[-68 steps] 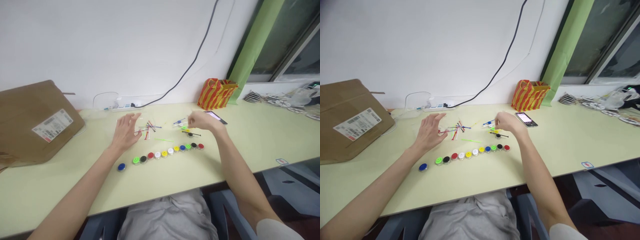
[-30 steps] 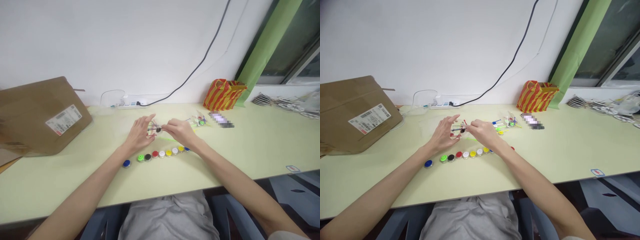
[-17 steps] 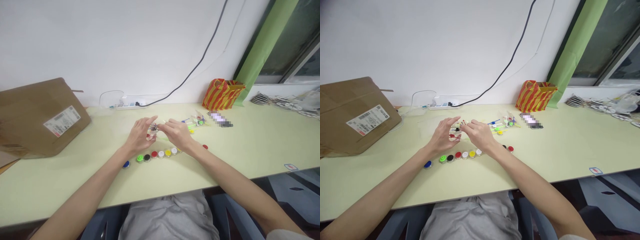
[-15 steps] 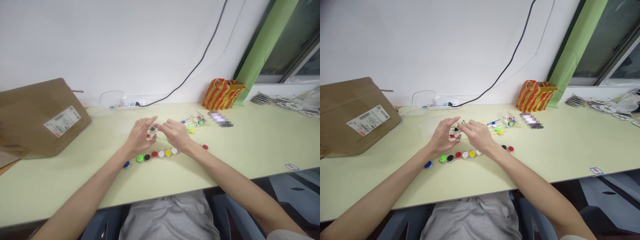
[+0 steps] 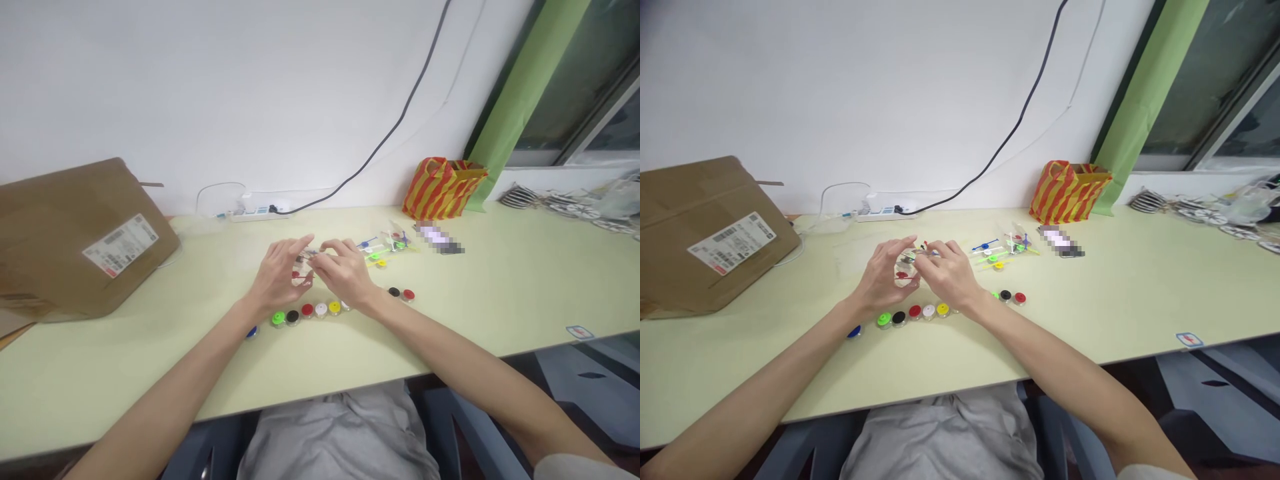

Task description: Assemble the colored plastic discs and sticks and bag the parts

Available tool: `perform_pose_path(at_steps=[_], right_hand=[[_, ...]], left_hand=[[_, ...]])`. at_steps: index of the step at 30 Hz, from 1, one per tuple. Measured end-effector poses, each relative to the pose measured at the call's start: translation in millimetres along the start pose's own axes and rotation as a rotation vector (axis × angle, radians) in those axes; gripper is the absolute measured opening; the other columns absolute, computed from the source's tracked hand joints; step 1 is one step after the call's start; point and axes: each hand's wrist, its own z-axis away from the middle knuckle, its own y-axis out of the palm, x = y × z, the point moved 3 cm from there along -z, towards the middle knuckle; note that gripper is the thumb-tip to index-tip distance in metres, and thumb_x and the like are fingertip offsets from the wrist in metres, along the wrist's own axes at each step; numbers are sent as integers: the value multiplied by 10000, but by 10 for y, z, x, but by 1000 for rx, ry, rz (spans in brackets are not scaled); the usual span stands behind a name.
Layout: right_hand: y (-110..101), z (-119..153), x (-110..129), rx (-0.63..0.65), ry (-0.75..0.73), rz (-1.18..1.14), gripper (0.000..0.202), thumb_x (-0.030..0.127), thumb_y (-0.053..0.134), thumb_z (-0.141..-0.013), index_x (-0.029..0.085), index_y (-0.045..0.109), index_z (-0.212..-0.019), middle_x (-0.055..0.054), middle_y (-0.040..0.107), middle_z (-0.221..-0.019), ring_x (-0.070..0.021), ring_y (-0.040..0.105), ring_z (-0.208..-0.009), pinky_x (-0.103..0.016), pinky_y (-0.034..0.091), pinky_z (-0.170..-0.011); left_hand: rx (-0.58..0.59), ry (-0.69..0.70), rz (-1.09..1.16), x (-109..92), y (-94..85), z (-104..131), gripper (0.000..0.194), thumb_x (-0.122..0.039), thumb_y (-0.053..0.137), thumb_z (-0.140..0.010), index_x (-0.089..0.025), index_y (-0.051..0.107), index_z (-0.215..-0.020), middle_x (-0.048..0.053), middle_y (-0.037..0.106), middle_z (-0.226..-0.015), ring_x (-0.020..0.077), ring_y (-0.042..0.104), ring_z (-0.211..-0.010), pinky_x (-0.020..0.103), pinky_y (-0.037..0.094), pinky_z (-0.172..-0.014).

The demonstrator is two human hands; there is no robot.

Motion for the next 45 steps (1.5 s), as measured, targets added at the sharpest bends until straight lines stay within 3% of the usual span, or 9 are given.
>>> perform_pose_path(at_steps=[6,10,12,15,18,21,31,38,45], right_hand=[[111,26,-31,102,-37,-59,196,123,540,-984,199,651,-842,-59,748,-858,-219,592,-1094,-352,365,-843],[-14,-48,-118,122,-88,-137,163,171,532,-1001,208,686,-966,-75,749,-1095,-219,559,-1179,-363,382,-901],[-158,-94,-278,89,-20,-111,172,192,525,-1004,211,696,-987,-83,740,-1106,-221,564,-1139,-373,383,-921],[-397,-100,-717,117,287,38,193,217,526,-986,194,711,-937,-95,723,-958,-236,579,-979,-369,397,-858],[-531,22,-1188,493,587,145,153,177,584,-901,196,726,-850,-61,687,-803,-199,579,-772,-311,378,-685],[-602,167,-1435,835,659,109,82,191,668,-821,205,748,-833,-47,684,-861,-170,588,-739,-279,354,-615],[-444,458,-1659,1172,779,112,281,172,801,-709,205,772,-986,-95,711,-999,-221,648,-842,-278,416,-634],[-489,399,-1636,1106,730,-108,123,243,813,-694,179,799,-797,-53,701,-786,-181,593,-692,-284,397,-597],[-590,20,-1139,658,545,-637,411,568,674,-842,183,803,-911,-60,704,-869,-160,565,-719,-278,414,-624]], left_hand=[[30,36,-13,4,14,7,862,-176,644,-801,-297,229,-1547,80,638,-1199,273,612,-1114,458,459,-979],[12,-8,-59,98,-19,18,874,-180,653,-805,-315,216,-1550,77,634,-1215,274,606,-1132,454,458,-995],[-5,-50,-93,193,-55,34,881,-204,671,-805,-309,215,-1552,87,625,-1221,287,593,-1152,462,455,-998],[-1,-126,-127,360,-108,70,872,-234,680,-807,-290,229,-1551,93,627,-1195,303,581,-1166,478,443,-1002],[19,-178,-141,482,-133,103,893,-232,686,-789,-279,232,-1555,90,626,-1183,304,582,-1154,478,433,-1000],[33,-192,-143,512,-128,109,911,-230,692,-779,-280,222,-1559,90,620,-1178,300,583,-1145,466,435,-990],[83,-177,-92,381,-62,70,914,-229,684,-789,-288,204,-1563,87,632,-1170,298,592,-1129,461,442,-984],[125,-190,-79,353,-15,84,922,-205,673,-791,-291,191,-1572,86,623,-1183,296,587,-1144,463,442,-995],[139,-200,-80,335,48,78,900,-226,672,-816,-290,179,-1566,85,611,-1189,279,590,-1135,447,439,-996]])
